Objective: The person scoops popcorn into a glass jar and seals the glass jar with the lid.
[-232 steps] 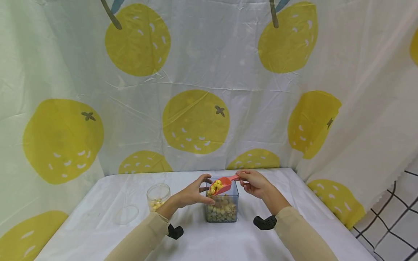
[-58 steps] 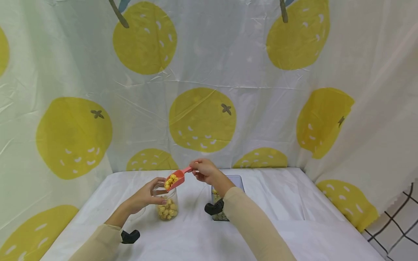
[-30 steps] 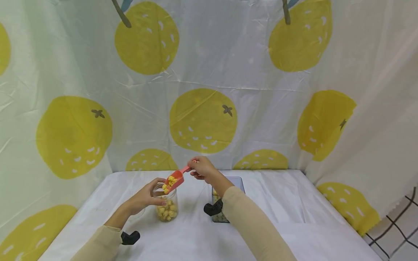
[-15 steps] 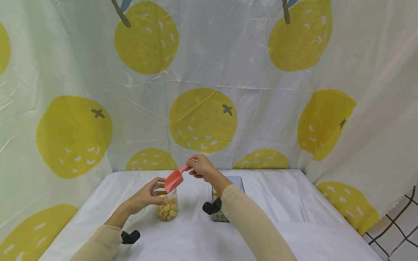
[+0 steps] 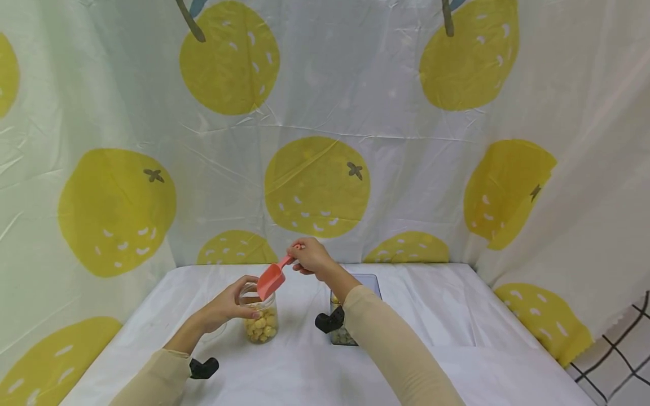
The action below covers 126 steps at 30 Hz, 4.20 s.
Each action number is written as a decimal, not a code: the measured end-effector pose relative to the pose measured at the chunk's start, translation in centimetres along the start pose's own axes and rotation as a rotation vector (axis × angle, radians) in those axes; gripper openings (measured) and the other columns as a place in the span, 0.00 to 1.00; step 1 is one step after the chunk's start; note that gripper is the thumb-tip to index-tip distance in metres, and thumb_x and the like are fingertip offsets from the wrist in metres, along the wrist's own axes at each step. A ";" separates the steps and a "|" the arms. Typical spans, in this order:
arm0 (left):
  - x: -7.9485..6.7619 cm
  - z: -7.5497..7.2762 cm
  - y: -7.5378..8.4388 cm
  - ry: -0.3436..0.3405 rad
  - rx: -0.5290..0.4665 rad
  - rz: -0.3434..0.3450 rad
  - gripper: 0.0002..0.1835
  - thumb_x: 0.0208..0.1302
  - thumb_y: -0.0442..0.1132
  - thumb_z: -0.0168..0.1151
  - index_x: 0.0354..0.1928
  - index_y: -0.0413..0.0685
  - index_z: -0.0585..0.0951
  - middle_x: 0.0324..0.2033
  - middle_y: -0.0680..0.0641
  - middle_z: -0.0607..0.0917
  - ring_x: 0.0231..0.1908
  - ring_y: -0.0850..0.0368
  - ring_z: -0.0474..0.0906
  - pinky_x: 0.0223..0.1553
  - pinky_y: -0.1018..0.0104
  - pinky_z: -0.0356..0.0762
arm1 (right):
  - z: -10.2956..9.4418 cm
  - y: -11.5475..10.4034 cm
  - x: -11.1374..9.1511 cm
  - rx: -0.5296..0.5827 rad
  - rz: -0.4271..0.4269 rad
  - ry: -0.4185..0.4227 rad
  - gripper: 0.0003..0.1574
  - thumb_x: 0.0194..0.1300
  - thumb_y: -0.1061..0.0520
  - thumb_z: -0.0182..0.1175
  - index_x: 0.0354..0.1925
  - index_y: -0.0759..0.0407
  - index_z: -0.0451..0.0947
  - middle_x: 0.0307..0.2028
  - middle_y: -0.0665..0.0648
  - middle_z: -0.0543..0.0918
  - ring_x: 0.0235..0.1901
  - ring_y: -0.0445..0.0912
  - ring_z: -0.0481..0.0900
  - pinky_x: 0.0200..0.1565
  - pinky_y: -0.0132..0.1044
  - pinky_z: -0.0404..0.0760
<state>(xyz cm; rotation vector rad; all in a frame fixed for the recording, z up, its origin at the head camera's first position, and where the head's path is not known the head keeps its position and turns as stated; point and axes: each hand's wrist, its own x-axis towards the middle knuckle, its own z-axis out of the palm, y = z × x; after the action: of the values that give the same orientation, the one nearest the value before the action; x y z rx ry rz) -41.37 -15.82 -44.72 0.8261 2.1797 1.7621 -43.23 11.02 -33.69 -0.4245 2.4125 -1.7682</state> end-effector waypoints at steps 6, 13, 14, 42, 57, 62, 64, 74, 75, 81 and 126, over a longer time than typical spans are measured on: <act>0.0 0.0 0.0 0.002 0.009 0.000 0.38 0.61 0.32 0.74 0.70 0.44 0.65 0.69 0.36 0.70 0.68 0.33 0.68 0.60 0.43 0.76 | 0.3 -0.3 0.2 -0.043 -0.028 0.007 0.11 0.78 0.55 0.59 0.50 0.61 0.81 0.36 0.61 0.88 0.20 0.42 0.79 0.25 0.33 0.76; -0.1 -0.1 -0.1 -0.007 0.013 0.006 0.38 0.61 0.32 0.75 0.70 0.44 0.65 0.68 0.36 0.70 0.67 0.33 0.70 0.58 0.44 0.77 | 0.7 -0.4 0.3 -0.089 -0.047 0.004 0.14 0.79 0.54 0.59 0.53 0.63 0.79 0.37 0.62 0.87 0.21 0.42 0.79 0.24 0.32 0.75; -0.1 -0.1 -0.1 -0.008 0.011 0.007 0.38 0.61 0.32 0.75 0.70 0.44 0.65 0.68 0.36 0.70 0.67 0.33 0.70 0.58 0.44 0.77 | 0.7 -0.5 0.3 -0.092 -0.051 0.003 0.15 0.79 0.55 0.59 0.54 0.64 0.79 0.37 0.62 0.87 0.21 0.42 0.79 0.24 0.32 0.75; -0.2 -0.7 2.6 0.072 0.133 -0.010 0.49 0.60 0.39 0.77 0.79 0.51 0.59 0.72 0.36 0.65 0.74 0.30 0.57 0.64 0.37 0.70 | -1.0 -1.7 -0.2 -0.046 -0.041 0.037 0.17 0.79 0.52 0.59 0.56 0.62 0.78 0.38 0.60 0.87 0.21 0.43 0.78 0.24 0.33 0.72; 0.8 -1.1 4.9 0.098 0.160 0.019 0.51 0.58 0.39 0.78 0.79 0.51 0.58 0.72 0.38 0.66 0.74 0.32 0.56 0.67 0.37 0.65 | -3.0 -2.3 -0.7 -0.057 -0.001 0.077 0.16 0.78 0.50 0.59 0.57 0.56 0.79 0.40 0.56 0.86 0.24 0.45 0.78 0.26 0.33 0.73; 1.2 -1.1 5.5 0.083 0.185 0.028 0.53 0.57 0.40 0.79 0.79 0.49 0.57 0.72 0.36 0.65 0.74 0.32 0.56 0.70 0.34 0.57 | -4.1 -2.4 -0.9 -0.050 0.014 0.086 0.22 0.78 0.49 0.60 0.63 0.56 0.76 0.41 0.56 0.87 0.25 0.45 0.80 0.27 0.33 0.75; 1.5 -1.0 5.7 0.076 0.201 0.031 0.53 0.57 0.40 0.80 0.80 0.50 0.57 0.73 0.36 0.64 0.75 0.33 0.56 0.70 0.34 0.56 | -4.6 -2.4 -1.1 -0.050 0.015 0.089 0.24 0.78 0.48 0.60 0.66 0.57 0.74 0.41 0.55 0.87 0.26 0.44 0.80 0.27 0.33 0.76; 3.3 0.4 7.0 0.065 0.273 0.040 0.54 0.56 0.44 0.81 0.80 0.54 0.57 0.73 0.40 0.65 0.75 0.36 0.58 0.71 0.36 0.57 | -7.4 -1.7 -2.4 -0.047 -0.015 0.141 0.18 0.79 0.50 0.59 0.60 0.57 0.78 0.41 0.59 0.86 0.25 0.44 0.80 0.26 0.32 0.76; 3.5 0.5 7.2 0.070 0.282 0.037 0.55 0.56 0.44 0.81 0.80 0.55 0.57 0.73 0.41 0.65 0.74 0.37 0.59 0.70 0.37 0.58 | -7.7 -1.7 -2.6 -0.050 -0.017 0.146 0.18 0.79 0.50 0.59 0.59 0.58 0.78 0.42 0.60 0.86 0.25 0.43 0.80 0.26 0.32 0.76; 4.5 1.6 8.0 0.061 0.321 0.049 0.54 0.55 0.45 0.82 0.79 0.54 0.59 0.72 0.41 0.66 0.74 0.37 0.60 0.70 0.37 0.59 | -9.2 -1.8 -3.7 -0.047 -0.010 0.172 0.19 0.80 0.51 0.57 0.61 0.59 0.77 0.41 0.58 0.86 0.23 0.42 0.79 0.25 0.31 0.75; 9.9 9.6 8.1 -0.098 0.341 0.070 0.56 0.54 0.46 0.82 0.80 0.55 0.57 0.73 0.46 0.65 0.75 0.42 0.57 0.66 0.44 0.69 | -16.7 2.5 -8.5 -0.037 0.035 0.276 0.23 0.81 0.51 0.55 0.62 0.67 0.72 0.41 0.58 0.83 0.26 0.41 0.80 0.28 0.31 0.77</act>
<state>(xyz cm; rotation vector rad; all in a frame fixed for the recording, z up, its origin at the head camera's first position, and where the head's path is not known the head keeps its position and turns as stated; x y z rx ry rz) -42.35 -1.49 -37.78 1.0493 2.4471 1.3619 -39.85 29.53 -31.44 -0.1484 2.6183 -1.8795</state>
